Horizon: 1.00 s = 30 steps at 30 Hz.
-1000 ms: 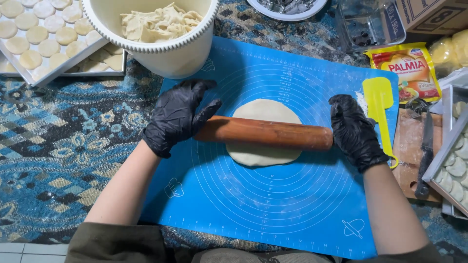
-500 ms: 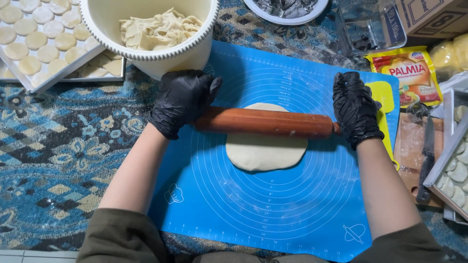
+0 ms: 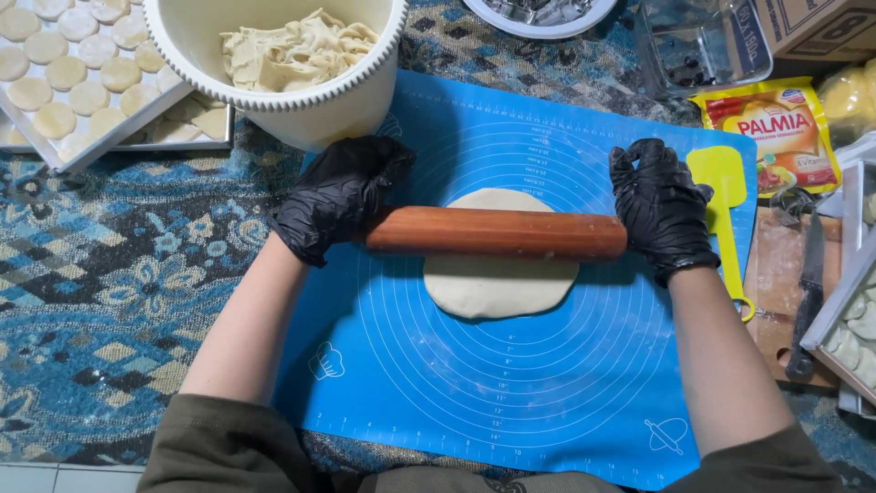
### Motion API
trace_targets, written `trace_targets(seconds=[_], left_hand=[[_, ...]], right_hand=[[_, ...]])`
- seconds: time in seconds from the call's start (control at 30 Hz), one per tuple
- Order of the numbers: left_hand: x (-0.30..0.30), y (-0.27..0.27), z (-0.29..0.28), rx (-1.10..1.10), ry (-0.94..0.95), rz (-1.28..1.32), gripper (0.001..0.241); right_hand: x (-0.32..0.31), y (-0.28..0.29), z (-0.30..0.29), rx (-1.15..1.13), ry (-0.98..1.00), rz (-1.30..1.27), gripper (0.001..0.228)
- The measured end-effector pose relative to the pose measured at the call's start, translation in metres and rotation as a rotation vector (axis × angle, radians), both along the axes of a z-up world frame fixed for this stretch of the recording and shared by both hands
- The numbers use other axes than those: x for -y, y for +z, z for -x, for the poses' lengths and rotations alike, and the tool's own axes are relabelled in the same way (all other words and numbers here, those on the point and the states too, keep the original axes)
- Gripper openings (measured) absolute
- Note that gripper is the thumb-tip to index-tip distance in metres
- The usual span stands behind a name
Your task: Rolling out a piece of dough on a silicone mat using a wooden rolling pin and then cutting it into small circles with a metal cutter.
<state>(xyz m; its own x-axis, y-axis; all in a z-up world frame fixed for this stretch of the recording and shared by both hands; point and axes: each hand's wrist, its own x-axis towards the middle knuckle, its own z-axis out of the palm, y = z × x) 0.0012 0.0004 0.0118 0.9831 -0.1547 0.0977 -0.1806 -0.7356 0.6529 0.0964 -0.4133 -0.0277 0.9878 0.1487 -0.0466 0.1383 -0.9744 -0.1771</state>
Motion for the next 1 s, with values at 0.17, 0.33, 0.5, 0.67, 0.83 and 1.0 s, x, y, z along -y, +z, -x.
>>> trace_targets(seconds=[0.17, 0.33, 0.5, 0.67, 0.83, 1.0], left_hand=[[0.017, 0.051, 0.029, -0.124, -0.006, -0.007, 0.054], [0.013, 0.019, 0.062, 0.141, -0.125, -0.241, 0.061], [0.022, 0.025, 0.111, 0.162, -0.191, -0.148, 0.066], [0.020, 0.034, 0.073, 0.183, -0.157, -0.167, 0.063], [0.012, 0.025, 0.010, 0.001, -0.024, -0.061, 0.076], [0.003, 0.007, -0.004, 0.086, -0.017, 0.000, 0.053]], right_hand=[[0.010, 0.010, 0.041, 0.060, 0.090, -0.039, 0.053], [0.021, 0.025, 0.096, 0.167, 0.235, -0.074, 0.028], [0.029, 0.028, 0.139, 0.130, 0.189, -0.088, 0.037], [0.034, -0.005, 0.091, 0.283, 0.206, -0.029, 0.034], [-0.005, 0.025, 0.019, 0.111, -0.017, -0.158, 0.044], [-0.011, 0.012, -0.013, 0.010, -0.131, -0.203, 0.053]])
